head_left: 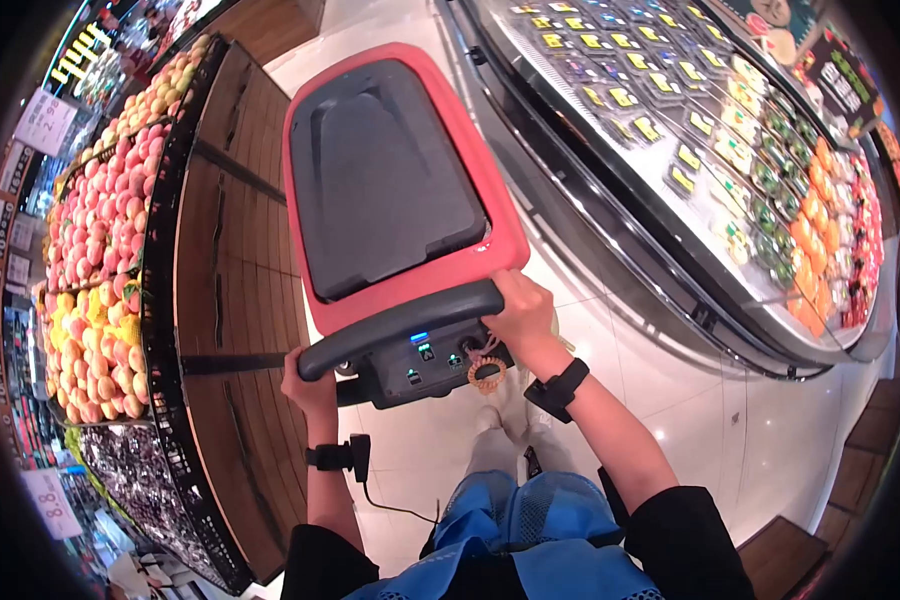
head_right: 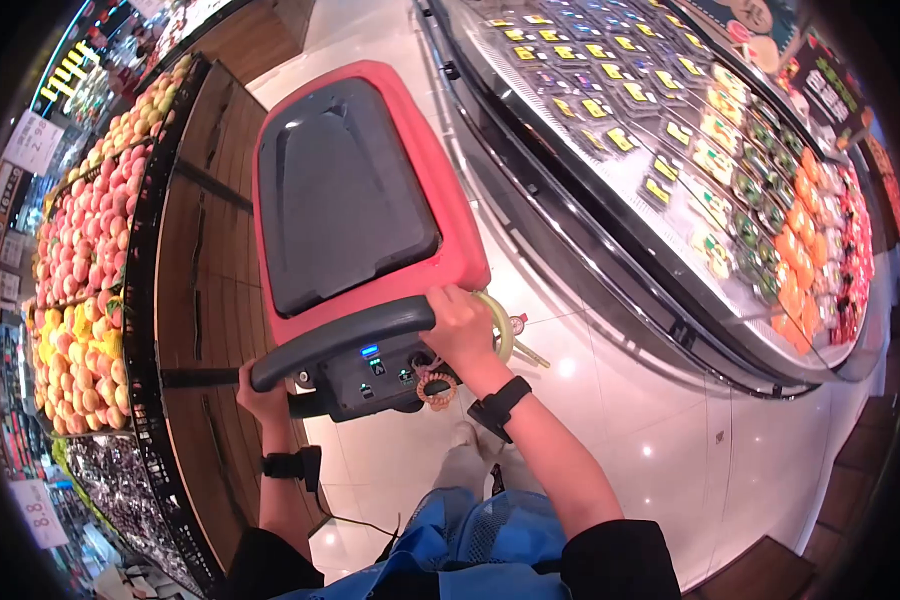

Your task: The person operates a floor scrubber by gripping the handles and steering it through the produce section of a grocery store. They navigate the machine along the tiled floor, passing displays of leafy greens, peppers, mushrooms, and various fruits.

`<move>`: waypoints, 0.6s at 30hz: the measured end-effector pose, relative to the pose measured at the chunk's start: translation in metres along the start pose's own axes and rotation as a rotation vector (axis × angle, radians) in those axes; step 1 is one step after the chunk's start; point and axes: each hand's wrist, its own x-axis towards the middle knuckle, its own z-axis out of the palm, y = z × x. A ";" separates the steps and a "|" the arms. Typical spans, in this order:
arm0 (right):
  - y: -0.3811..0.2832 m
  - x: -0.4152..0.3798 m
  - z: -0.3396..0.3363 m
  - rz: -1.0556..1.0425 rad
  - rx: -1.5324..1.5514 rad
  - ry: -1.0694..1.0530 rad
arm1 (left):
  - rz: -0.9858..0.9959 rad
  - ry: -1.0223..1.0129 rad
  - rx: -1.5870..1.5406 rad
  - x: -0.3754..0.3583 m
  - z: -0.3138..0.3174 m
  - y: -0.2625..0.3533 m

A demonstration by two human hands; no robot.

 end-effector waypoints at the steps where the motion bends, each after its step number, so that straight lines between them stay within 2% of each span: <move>1: 0.001 0.008 0.005 0.003 -0.007 -0.005 | 0.002 -0.011 0.017 0.008 0.004 -0.001; 18: 0.036 0.155 0.111 -0.007 -0.046 0.128 | 0.026 -0.088 -0.033 0.167 0.103 -0.039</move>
